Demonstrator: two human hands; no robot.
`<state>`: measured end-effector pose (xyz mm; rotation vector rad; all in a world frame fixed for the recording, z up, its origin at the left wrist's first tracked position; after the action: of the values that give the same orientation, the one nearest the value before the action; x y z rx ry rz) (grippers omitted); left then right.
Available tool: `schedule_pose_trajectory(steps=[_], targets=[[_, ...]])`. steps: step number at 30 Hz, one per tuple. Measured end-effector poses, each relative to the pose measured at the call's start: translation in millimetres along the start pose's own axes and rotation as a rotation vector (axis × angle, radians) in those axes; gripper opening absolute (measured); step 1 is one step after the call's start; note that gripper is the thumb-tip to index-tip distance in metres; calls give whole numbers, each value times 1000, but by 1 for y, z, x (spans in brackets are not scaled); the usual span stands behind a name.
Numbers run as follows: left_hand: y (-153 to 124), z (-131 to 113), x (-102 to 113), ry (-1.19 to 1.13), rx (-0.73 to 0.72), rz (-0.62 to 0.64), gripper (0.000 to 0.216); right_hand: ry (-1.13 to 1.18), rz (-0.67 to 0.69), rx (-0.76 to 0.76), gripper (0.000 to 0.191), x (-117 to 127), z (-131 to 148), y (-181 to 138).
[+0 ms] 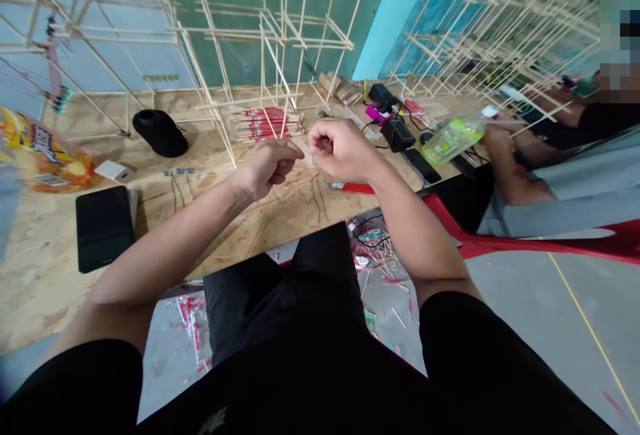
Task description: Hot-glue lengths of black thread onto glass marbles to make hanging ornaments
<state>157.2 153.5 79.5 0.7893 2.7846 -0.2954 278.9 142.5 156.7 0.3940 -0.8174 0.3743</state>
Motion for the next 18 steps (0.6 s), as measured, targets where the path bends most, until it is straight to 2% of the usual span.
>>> schedule_pose_trajectory(steps=[4, 8, 9, 14, 18], targets=[[0, -6, 6, 23, -30, -38, 14, 125, -10, -54, 18, -3, -13, -3], [0, -6, 10, 78, -36, -57, 14, 300, -66, -31, 49, -8, -21, -6], [1, -5, 10, 89, -40, -54, 13, 327, -86, -22, 51, -9, -22, -7], [2, -1, 12, 116, -39, -59, 8, 293, -216, 10, 21, -11, -29, -13], [4, 5, 12, 134, -10, -67, 10, 207, -230, 5, 15, -12, -34, -19]])
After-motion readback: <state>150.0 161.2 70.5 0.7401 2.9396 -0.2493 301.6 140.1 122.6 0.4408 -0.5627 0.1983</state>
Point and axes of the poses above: each hand's wrist, its own y-axis towards the middle knuckle, its own x-axis out of the back of the hand, z = x × y, the point moved 10 cm from there along y, towards the middle knuckle, and after that the axes turned 7 degrees about z, right-handed, at the moved point
